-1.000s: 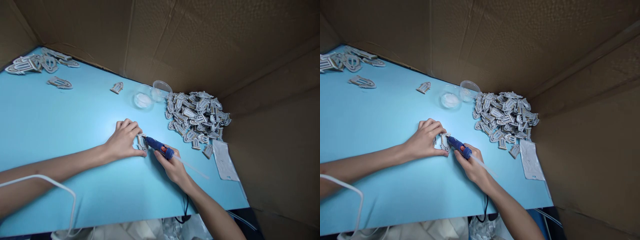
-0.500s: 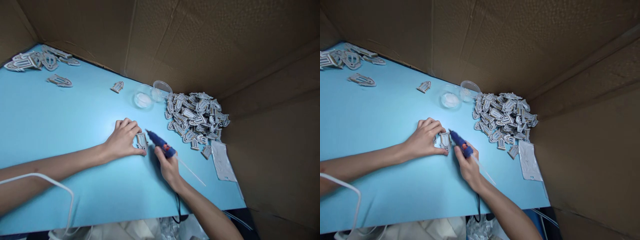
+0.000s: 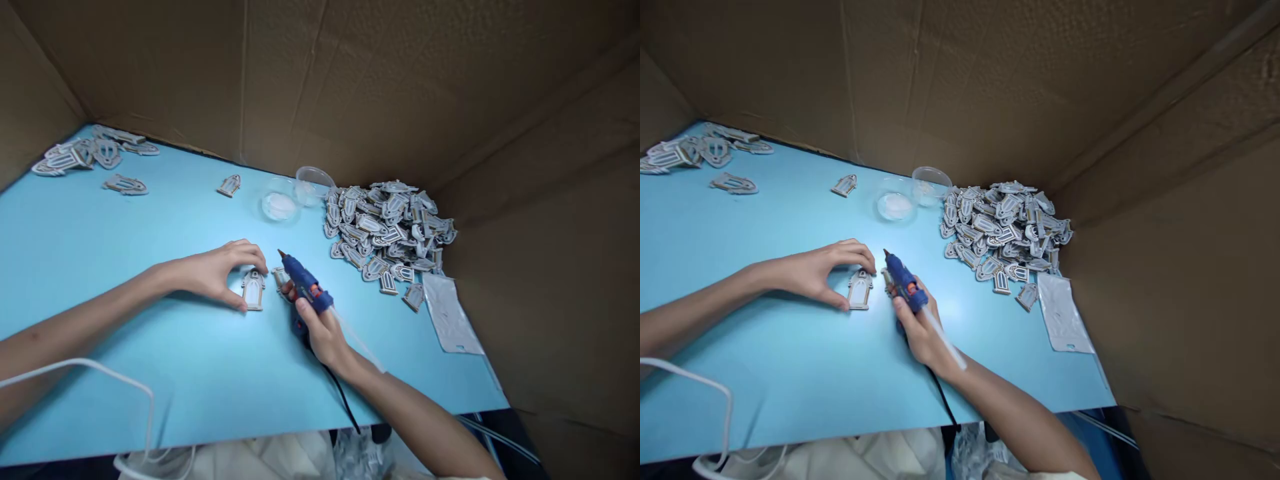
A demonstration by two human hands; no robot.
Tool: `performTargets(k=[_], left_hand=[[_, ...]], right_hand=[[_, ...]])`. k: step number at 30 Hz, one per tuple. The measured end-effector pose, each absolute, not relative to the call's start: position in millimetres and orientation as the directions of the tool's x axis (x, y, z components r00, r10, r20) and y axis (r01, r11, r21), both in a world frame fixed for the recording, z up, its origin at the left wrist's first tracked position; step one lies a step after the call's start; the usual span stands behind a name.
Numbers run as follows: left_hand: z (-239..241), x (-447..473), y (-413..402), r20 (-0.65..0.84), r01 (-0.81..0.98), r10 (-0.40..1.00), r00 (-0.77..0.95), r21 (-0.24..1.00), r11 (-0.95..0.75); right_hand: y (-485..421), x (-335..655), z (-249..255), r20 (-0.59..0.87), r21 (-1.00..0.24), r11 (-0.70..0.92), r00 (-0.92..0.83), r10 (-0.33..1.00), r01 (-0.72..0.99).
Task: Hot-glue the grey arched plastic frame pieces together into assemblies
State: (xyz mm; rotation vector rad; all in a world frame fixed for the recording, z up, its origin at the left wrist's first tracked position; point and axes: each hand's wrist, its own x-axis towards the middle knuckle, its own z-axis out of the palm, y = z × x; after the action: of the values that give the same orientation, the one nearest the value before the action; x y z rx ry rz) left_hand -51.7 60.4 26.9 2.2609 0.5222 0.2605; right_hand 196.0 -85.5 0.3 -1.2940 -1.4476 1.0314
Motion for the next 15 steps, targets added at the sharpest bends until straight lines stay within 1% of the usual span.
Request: performTargets(k=[2, 4, 6, 8, 10, 12, 15], left_hand=[[23.8, -54.2, 63.1, 0.043, 0.272, 0.445, 0.895, 0.736, -0.619], [18.8, -49.4, 58.5, 0.059, 0.321, 0.507, 0.86, 0.709, -0.628], [14.8, -41.5, 49.6, 0.076, 0.387, 0.578, 0.812, 0.671, -0.632], [13.2, -34.6, 40.1, 0.097, 0.439, 0.629, 0.771, 0.635, -0.636], [13.4, -30.6, 32.8, 0.121, 0.467, 0.657, 0.744, 0.609, -0.641], [13.9, -29.0, 28.3, 0.148, 0.477, 0.673, 0.725, 0.596, -0.645], [13.6, -28.2, 24.8, 0.173, 0.492, 0.693, 0.7, 0.586, -0.644]], right_hand=[[-80.5, 206.0, 0.7, 0.143, -0.944, 0.114, 0.074, 0.987, 0.308], [-79.3, 216.5, 6.7, 0.228, -0.899, 0.158, 0.128, 0.965, 0.408], [-82.7, 223.3, 16.4, 0.265, -0.835, 0.201, 0.054, 0.963, 0.512], [-88.2, 224.1, 25.5, 0.222, -0.783, 0.232, -0.088, 0.971, 0.577], [-92.3, 219.9, 30.6, 0.155, -0.761, 0.242, -0.193, 0.969, 0.603], [-93.6, 213.9, 31.3, 0.111, -0.755, 0.235, -0.233, 0.966, 0.612], [-91.6, 208.0, 28.8, 0.097, -0.746, 0.228, -0.237, 0.967, 0.625]])
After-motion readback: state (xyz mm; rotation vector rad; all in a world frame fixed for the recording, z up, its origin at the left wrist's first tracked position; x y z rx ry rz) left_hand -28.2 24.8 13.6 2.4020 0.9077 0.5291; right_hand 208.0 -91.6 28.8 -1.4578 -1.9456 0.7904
